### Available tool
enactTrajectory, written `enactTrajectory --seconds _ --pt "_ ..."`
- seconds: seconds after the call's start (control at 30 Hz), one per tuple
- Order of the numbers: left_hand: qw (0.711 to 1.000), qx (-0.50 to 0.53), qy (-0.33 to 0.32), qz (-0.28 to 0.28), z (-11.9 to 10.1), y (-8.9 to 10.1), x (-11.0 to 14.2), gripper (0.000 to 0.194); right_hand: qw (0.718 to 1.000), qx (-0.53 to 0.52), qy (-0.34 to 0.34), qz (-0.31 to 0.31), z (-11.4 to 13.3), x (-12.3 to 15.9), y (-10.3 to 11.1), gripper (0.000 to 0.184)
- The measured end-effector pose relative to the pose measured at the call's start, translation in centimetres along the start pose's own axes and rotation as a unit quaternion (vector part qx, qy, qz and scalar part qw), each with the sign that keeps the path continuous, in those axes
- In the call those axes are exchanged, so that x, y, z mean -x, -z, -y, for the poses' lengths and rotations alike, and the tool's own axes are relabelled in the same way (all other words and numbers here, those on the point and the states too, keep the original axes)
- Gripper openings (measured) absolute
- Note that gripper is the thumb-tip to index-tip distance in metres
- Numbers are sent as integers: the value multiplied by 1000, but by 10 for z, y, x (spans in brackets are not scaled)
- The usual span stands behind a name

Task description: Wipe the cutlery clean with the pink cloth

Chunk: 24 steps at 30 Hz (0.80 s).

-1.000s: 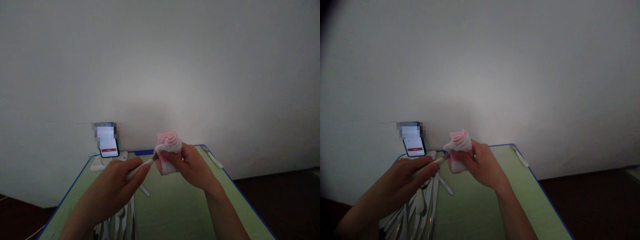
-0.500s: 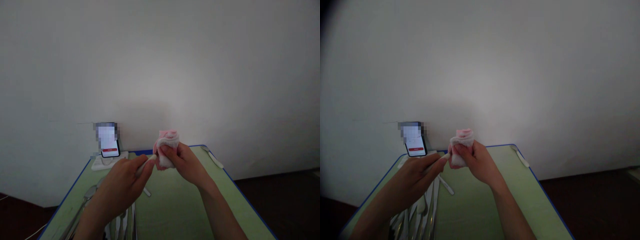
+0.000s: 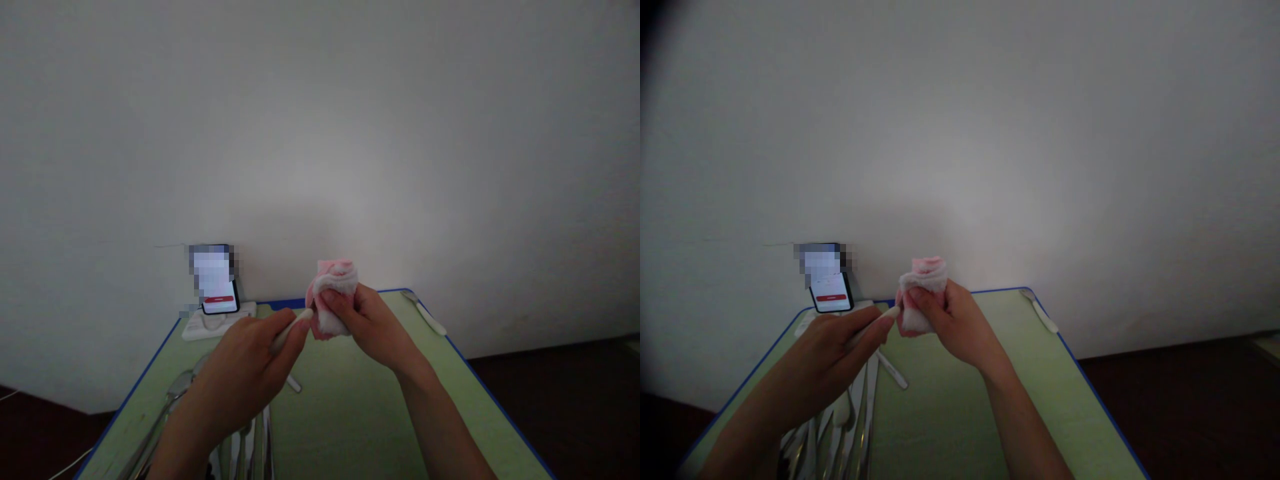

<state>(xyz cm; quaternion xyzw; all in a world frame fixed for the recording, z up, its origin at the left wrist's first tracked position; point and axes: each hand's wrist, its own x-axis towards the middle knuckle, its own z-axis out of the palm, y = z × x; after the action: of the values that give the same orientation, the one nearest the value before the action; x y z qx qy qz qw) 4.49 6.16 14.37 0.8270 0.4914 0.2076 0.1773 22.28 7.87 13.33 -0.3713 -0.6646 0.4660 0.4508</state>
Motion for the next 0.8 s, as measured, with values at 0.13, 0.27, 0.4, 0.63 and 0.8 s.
enactTrajectory --seconds 0.13,0.27,0.4,0.63,0.8 --pt "1000 -11 1 0 -1 0 0 37 1000 7 -4 0 -1 0 0 33" --pt "1000 -13 -1 -4 -1 0 1 36 1000 14 -6 -6 -1 0 0 33" --pt "1000 -14 -4 -7 -2 0 1 37 1000 12 -2 -3 -1 0 0 33" --pt "1000 -16 -2 -2 -1 0 0 37 1000 5 -6 -7 -4 0 0 31" --pt "1000 -20 2 5 -2 0 0 36 1000 -1 -5 -9 -3 0 0 32"
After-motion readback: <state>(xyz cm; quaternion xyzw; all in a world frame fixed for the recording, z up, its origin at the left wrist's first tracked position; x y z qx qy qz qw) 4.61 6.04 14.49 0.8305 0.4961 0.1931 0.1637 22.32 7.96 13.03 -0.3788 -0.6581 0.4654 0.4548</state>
